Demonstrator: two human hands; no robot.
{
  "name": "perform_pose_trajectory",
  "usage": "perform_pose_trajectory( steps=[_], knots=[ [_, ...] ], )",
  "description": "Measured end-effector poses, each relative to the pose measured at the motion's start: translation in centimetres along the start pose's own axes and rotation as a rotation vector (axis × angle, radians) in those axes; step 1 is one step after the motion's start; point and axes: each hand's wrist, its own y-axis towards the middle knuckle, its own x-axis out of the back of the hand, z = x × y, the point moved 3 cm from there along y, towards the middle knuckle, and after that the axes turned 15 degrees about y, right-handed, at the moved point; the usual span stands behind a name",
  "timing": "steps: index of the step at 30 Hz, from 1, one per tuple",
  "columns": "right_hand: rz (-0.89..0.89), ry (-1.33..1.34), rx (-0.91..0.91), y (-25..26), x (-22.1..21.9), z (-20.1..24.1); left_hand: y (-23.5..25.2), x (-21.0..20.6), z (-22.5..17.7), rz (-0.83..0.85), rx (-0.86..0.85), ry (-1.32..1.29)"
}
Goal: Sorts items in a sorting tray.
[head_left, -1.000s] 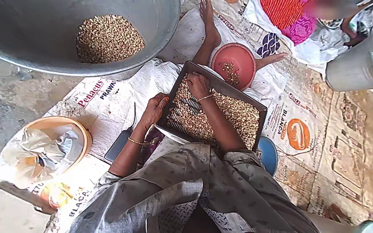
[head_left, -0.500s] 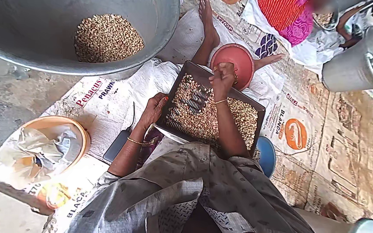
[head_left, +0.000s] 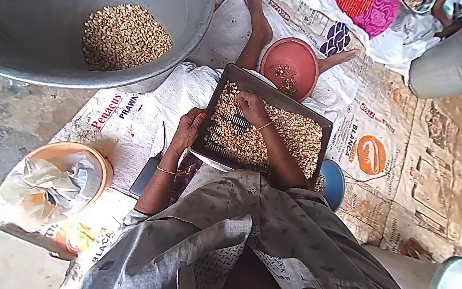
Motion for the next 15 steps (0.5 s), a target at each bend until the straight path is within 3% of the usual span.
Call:
perform_pose_trajectory(
  steps=[5,10,13,15],
  knots=[
    [0.101,-0.052,0.002,-1.8,-0.6,-0.2,0.1,-0.1,0.1,-0.002,-0.008,0.003],
    [0.08,-0.169,0.125,-3.1,-1.6,1.2,0.0,0.0,-0.2,-0.005,-0.026,0.03],
    [0.126,-0.111,0.097,-3.4,-1.9,0.9,-0.2,0.1,-0.1,-0.001,-0.028,0.053],
    [0.037,0.012,0.097,-3.2,-1.0,0.0,-0.1,0.0,-0.1,-0.004,-0.03,0.046]
  ],
)
